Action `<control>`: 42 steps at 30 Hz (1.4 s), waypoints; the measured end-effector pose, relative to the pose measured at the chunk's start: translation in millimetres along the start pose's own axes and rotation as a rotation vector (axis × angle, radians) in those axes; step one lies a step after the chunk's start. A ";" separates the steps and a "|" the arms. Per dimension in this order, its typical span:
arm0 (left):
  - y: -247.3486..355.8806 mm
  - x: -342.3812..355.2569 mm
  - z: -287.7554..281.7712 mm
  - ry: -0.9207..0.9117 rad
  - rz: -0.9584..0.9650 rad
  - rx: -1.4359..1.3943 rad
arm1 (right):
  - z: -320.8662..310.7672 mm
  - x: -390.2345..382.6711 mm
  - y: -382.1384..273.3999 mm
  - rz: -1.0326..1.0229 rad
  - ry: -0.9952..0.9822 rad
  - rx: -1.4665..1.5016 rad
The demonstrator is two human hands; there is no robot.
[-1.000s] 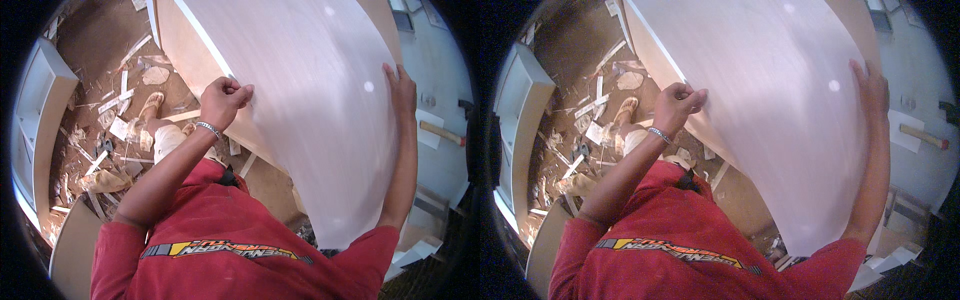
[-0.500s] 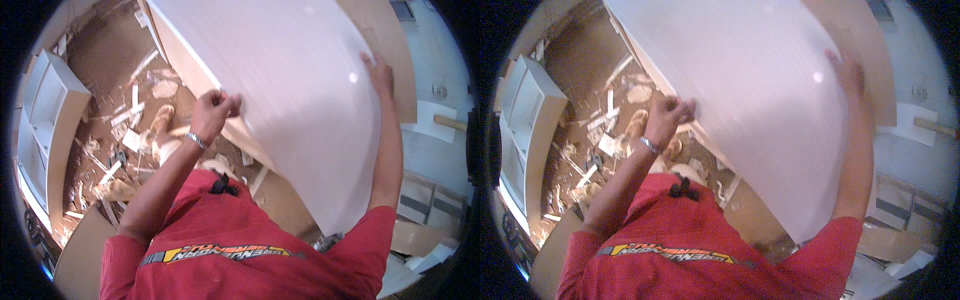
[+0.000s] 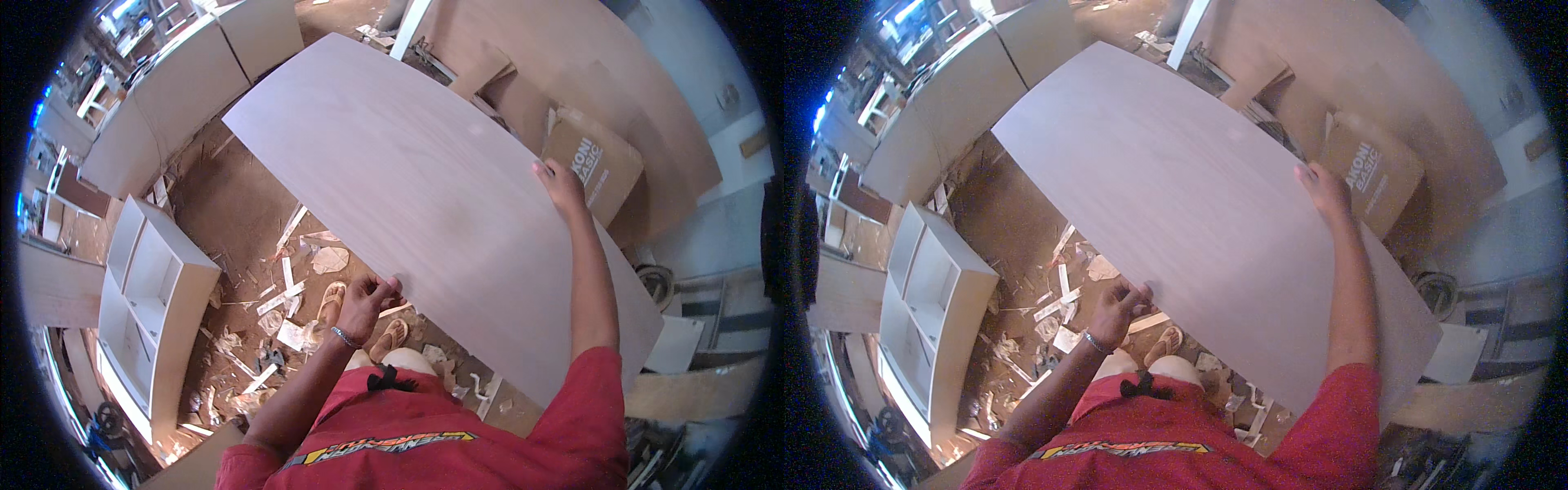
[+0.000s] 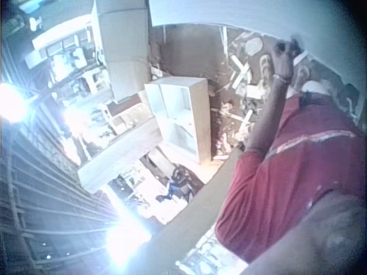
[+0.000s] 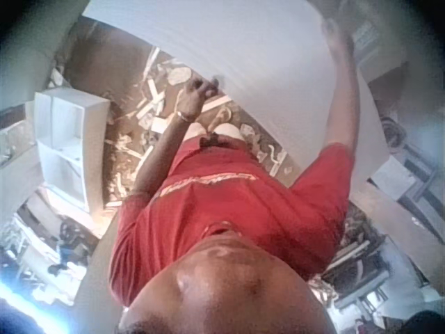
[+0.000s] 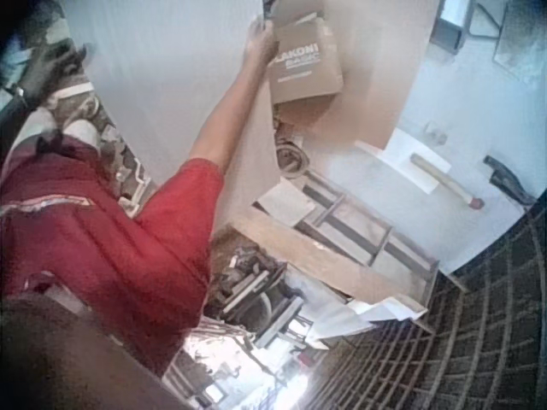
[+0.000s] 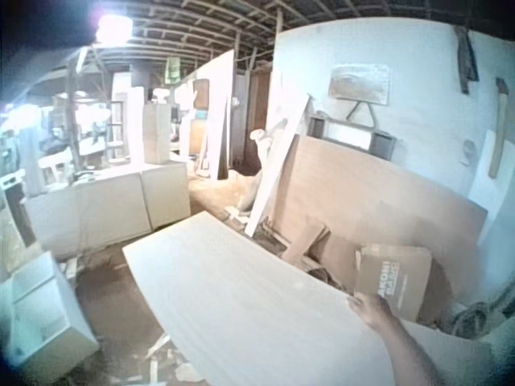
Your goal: The person aligns a veneer sheet onto the side of a cabinet, presses it down by hand, and then uses a cloth wrapped around a block to smooth and secure the sheet. Finally, the person uses a handheld tool to trim the excess veneer from the edges.
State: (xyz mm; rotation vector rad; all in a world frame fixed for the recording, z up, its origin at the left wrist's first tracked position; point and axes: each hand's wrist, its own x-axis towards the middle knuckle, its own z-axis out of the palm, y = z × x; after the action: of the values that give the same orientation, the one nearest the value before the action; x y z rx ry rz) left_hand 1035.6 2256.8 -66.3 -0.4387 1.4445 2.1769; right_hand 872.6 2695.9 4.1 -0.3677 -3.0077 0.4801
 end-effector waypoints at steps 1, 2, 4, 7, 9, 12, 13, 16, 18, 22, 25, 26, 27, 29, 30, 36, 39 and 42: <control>0.8 -0.4 1.4 0.001 0.005 0.004 | 7.7 3.5 7.2 -0.033 0.065 0.002; 0.3 3.0 9.0 -0.022 0.005 0.009 | 14.2 7.6 29.8 -0.050 0.137 -0.010; 0.8 -0.7 11.8 0.002 0.016 -0.011 | 24.1 3.8 31.2 -0.062 0.162 -0.038; -1.2 0.3 14.8 -0.011 0.068 0.027 | 20.7 1.8 18.4 0.092 0.101 -0.097; -4.9 4.0 15.6 -0.071 0.059 -0.080 | 26.5 -4.7 25.9 0.029 0.292 -0.275; 4.4 -5.0 9.2 -0.019 0.087 0.164 | 37.5 -45.3 -8.5 -0.094 0.393 -0.401; 11.8 -3.6 1.6 -0.041 0.062 0.329 | 40.8 -65.8 -26.6 -0.166 0.425 -0.439; 65.4 -25.3 9.5 -0.220 0.205 1.204 | 45.6 -124.2 -84.1 -0.219 0.307 -0.445; 93.7 -23.8 50.0 -0.391 0.132 1.426 | 37.9 -136.6 -115.1 -0.200 0.288 -0.424; 70.1 80.2 99.7 -0.533 0.841 1.263 | 50.2 -143.3 -124.5 -0.129 0.211 -0.387; 91.5 191.9 120.9 -0.463 1.193 1.480 | 47.2 -137.1 -127.2 0.032 0.196 -0.392; 108.7 213.5 132.3 -0.504 1.187 1.499 | 45.5 -133.8 -122.6 0.082 0.198 -0.415; 120.3 242.1 134.1 -0.499 1.233 1.574 | 49.7 -133.3 -124.4 0.124 0.189 -0.425; 149.7 302.7 141.8 -0.439 1.313 1.750 | 57.7 -128.2 -125.5 0.206 0.161 -0.450; 169.3 338.5 140.8 -0.420 1.291 1.716 | 58.7 -119.9 -125.8 0.234 0.149 -0.462; 260.4 488.4 108.2 -0.350 1.204 1.776 | 75.3 -116.4 -120.5 0.392 0.172 -0.469; 319.6 575.1 39.3 -0.169 1.263 1.786 | 90.5 -113.1 -128.6 0.467 0.196 -0.467; 398.5 623.4 -8.9 -0.184 1.092 1.895 | 95.9 -122.4 -121.5 0.511 0.213 -0.499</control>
State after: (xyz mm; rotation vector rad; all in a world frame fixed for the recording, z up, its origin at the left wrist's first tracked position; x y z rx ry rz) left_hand 295.9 2256.6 -85.3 1.3491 3.0000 0.2545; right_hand 953.5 2525.2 -52.8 -1.1488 -2.7625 -0.2909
